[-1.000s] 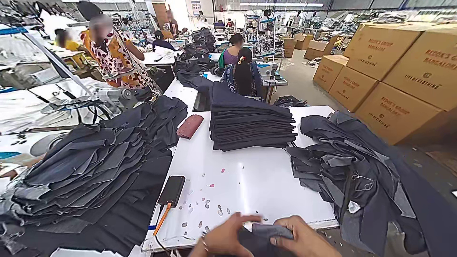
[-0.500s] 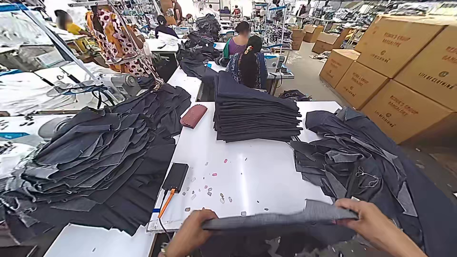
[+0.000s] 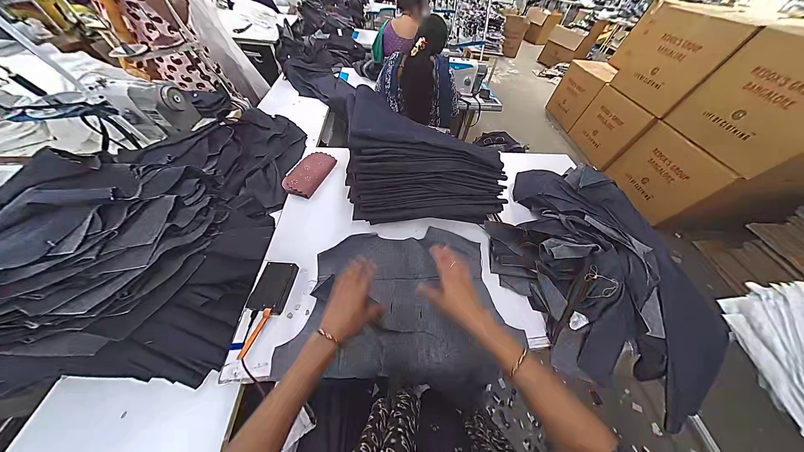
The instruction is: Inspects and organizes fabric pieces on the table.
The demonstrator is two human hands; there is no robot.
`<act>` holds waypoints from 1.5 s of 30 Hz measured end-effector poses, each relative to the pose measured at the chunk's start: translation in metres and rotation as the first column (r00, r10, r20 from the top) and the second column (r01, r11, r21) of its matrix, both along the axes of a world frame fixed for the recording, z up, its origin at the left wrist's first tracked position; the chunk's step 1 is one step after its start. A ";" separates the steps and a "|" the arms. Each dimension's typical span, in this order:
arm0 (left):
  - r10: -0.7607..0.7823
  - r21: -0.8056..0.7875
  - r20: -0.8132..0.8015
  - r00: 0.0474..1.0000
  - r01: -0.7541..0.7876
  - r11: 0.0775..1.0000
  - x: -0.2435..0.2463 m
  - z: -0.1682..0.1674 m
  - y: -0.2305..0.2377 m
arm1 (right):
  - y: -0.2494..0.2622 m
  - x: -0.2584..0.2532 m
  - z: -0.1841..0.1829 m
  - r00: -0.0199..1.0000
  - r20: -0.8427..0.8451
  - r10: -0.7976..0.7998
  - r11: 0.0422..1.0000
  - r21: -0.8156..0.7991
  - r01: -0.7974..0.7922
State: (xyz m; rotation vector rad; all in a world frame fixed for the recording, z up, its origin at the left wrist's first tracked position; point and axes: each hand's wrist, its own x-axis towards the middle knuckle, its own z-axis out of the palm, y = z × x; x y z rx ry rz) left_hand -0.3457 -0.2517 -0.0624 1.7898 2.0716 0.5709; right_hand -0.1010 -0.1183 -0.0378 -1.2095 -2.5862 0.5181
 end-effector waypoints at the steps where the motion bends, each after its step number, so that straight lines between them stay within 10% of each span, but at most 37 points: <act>1: -0.147 -0.144 0.037 0.988 0.151 0.978 0.022 -0.019 -0.014 | -0.034 0.002 -0.024 0.993 0.071 0.098 0.992 -0.081 -0.092; 4: -0.307 -0.445 -0.041 0.951 0.258 0.858 0.045 -0.050 -0.048 | -0.092 0.032 -0.077 0.922 0.279 0.267 0.951 -0.231 -0.205; 8: -0.279 -0.396 -0.066 0.958 0.232 0.889 0.024 -0.039 -0.059 | -0.102 0.084 -0.100 0.979 0.140 0.145 0.980 0.117 -0.162; 13: -0.381 -0.601 0.093 0.920 0.357 0.715 -0.026 -0.027 -0.027 | -0.057 0.100 -0.055 0.980 -0.106 0.166 0.942 -0.278 -0.189; 19: 0.055 -0.531 0.261 0.964 0.096 0.842 -0.073 -0.013 0.028 | 0.074 0.006 -0.003 0.967 0.207 0.151 0.947 -0.309 -0.081; 24: 0.192 -0.629 0.360 0.913 0.086 0.772 -0.103 -0.024 0.066 | 0.108 -0.017 -0.078 0.992 0.067 0.111 0.978 -0.186 -0.097; 28: 0.290 -0.588 0.508 0.811 0.081 0.805 -0.116 -0.021 0.067 | 0.125 -0.025 -0.097 0.984 -0.055 0.171 0.985 0.019 -0.171; 33: 0.424 -0.460 0.310 0.851 -0.256 0.850 -0.124 -0.019 0.066 | 0.136 -0.039 -0.104 0.988 -0.080 0.129 0.982 0.146 -0.117; 37: 0.542 -0.016 0.032 0.840 -0.542 0.840 -0.081 -0.025 0.048 | 0.136 -0.046 -0.101 0.998 -0.056 0.020 0.993 0.114 -0.013; 45: 0.343 0.143 -0.099 0.934 -0.327 0.934 -0.005 -0.092 -0.009 | 0.146 -0.063 -0.096 0.988 -0.003 -0.152 0.985 0.078 0.152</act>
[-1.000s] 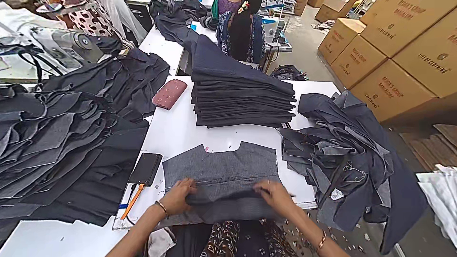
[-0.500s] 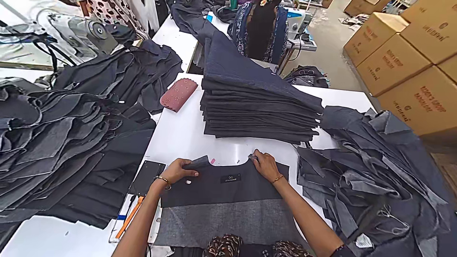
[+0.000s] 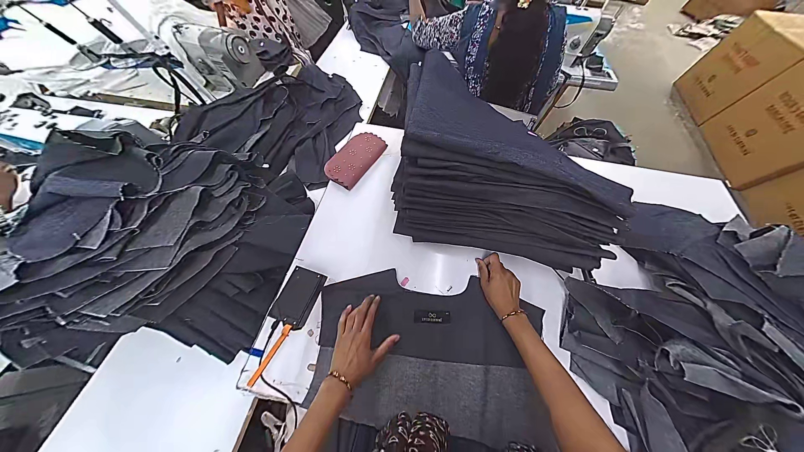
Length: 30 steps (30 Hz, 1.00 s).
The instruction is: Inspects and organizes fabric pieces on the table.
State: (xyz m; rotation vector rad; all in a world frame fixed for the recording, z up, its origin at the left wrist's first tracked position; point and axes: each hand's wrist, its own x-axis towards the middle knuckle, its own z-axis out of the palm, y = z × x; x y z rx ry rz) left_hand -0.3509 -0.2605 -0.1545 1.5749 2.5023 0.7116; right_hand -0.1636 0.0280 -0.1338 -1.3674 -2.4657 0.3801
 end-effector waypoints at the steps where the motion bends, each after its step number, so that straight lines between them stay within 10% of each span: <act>1: 0.006 0.007 -0.002 1.000 -0.006 1.000 -0.005 0.000 0.005 | 0.000 -0.002 0.002 1.000 -0.002 -0.008 1.000 -0.025 0.008; 10: 0.034 -0.002 0.021 0.999 -0.034 0.999 -0.038 0.002 0.027 | -0.135 0.060 -0.002 0.892 0.002 0.451 0.892 -0.041 -0.451; 30: 0.177 0.216 0.142 0.974 -0.205 0.955 -0.016 0.002 -0.011 | -0.066 0.106 -0.018 0.970 0.140 0.200 0.975 0.073 -0.211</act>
